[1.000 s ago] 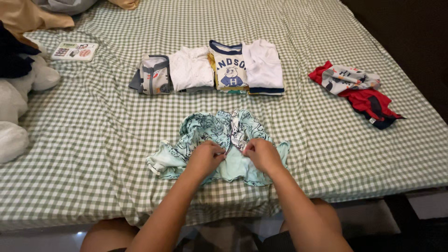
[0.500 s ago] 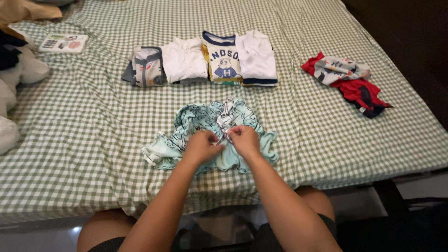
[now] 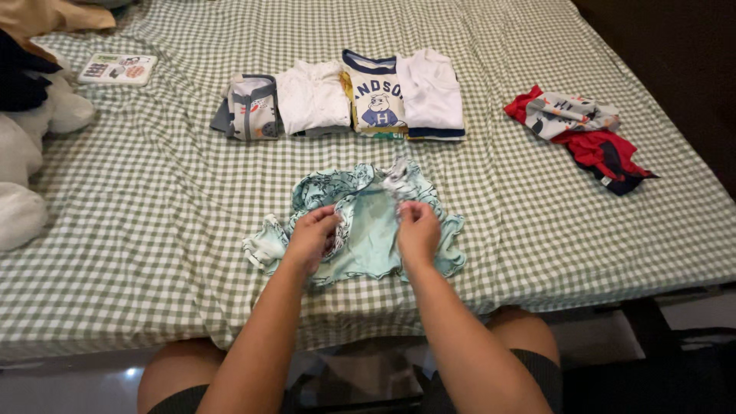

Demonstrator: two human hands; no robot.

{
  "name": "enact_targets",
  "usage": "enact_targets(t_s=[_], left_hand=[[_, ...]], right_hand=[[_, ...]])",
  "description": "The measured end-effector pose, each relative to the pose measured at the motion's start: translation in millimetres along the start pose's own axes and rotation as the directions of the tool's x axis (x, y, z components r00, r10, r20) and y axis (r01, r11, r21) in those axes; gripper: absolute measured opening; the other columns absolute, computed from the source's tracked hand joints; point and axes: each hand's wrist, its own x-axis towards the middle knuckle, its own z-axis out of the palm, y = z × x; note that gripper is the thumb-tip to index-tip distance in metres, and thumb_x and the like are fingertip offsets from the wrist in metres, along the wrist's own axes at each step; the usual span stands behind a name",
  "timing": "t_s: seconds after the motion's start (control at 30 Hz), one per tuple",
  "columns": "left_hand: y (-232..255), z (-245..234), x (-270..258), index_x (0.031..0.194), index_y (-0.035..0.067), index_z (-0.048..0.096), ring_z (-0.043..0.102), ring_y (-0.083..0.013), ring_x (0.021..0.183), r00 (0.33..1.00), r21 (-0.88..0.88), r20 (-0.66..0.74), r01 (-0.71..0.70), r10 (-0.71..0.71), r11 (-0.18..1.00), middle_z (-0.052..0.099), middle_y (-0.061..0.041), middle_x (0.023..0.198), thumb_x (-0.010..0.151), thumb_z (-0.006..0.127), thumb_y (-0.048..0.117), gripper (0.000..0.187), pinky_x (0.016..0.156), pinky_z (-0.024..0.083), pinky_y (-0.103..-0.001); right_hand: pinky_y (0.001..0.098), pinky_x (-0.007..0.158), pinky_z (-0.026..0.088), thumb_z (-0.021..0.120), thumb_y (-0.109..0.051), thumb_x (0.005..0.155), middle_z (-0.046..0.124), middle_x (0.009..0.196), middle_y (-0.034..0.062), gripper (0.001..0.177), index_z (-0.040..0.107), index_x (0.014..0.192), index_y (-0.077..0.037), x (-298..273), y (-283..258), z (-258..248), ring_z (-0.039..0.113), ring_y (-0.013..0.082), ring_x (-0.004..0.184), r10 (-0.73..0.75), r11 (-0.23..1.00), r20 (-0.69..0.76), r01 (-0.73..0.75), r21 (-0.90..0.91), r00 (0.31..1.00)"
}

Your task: The person folds several small garments on a bed, including a white shirt, a patterned light-blue shirt, and a red shirt. They then place the folded items into a white drawer unit.

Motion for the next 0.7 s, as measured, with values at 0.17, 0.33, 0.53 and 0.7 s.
enact_targets(t_s=[0.17, 0.33, 0.53, 0.7], left_hand=[[3, 1, -7, 0.114, 0.01, 0.069, 0.049, -0.0042, 0.053, 1.0, 0.002, 0.013, -0.004, 0.004, 1.0, 0.063, 0.005, 0.075, 0.09, 0.065, 0.009, 0.023, 0.045, 0.037, -0.021], [0, 4, 0, 0.109, 0.009, 0.072, 0.045, -0.0048, 0.051, 0.999, 0.033, 0.037, -0.009, 0.008, 0.999, 0.057, 0.005, 0.069, 0.094, 0.072, 0.021, 0.019, 0.044, 0.034, -0.02], [0, 16, -3, 0.11, 0.009, 0.073, 0.056, -0.0054, 0.066, 0.998, 0.096, -0.042, -0.04, 0.044, 0.995, 0.067, 0.003, 0.085, 0.096, 0.068, 0.029, 0.025, 0.057, 0.048, -0.021], [-3, 37, -6, 0.115, 0.007, 0.073, 0.064, -0.0058, 0.078, 0.839, 0.688, 0.058, -0.426, 0.541, 0.587, 0.07, 0.0, 0.091, 0.086, 0.084, 0.031, 0.039, 0.067, 0.052, -0.024]], right_hand=[[0.0291, 0.067, 0.054, 0.076, -0.017, 0.089, 0.077, 0.084, 0.0067, 0.016, 0.076, 0.096, -0.003, -15, -4, 1, 0.069, 0.0136, 0.071, 0.033, 0.998, 0.198, -0.044, 0.048, 0.98], [0.0227, 0.071, 0.054, 0.077, -0.008, 0.085, 0.077, 0.086, 0.0041, 0.015, 0.077, 0.096, 0.002, 7, 0, 11, 0.069, 0.0093, 0.075, 0.16, 0.886, 0.369, -0.298, 0.355, 0.916], [0.0236, 0.07, 0.052, 0.076, -0.011, 0.087, 0.077, 0.086, 0.0037, 0.014, 0.078, 0.097, -0.001, 5, 4, 12, 0.067, 0.0095, 0.075, 0.181, 0.936, 0.412, -0.284, 0.206, 0.893], [0.0243, 0.069, 0.054, 0.074, -0.016, 0.09, 0.077, 0.084, 0.0025, 0.015, 0.077, 0.098, -0.004, -5, -7, 0, 0.069, 0.0093, 0.074, 0.137, 0.982, 0.44, -0.179, 0.055, 0.888]])
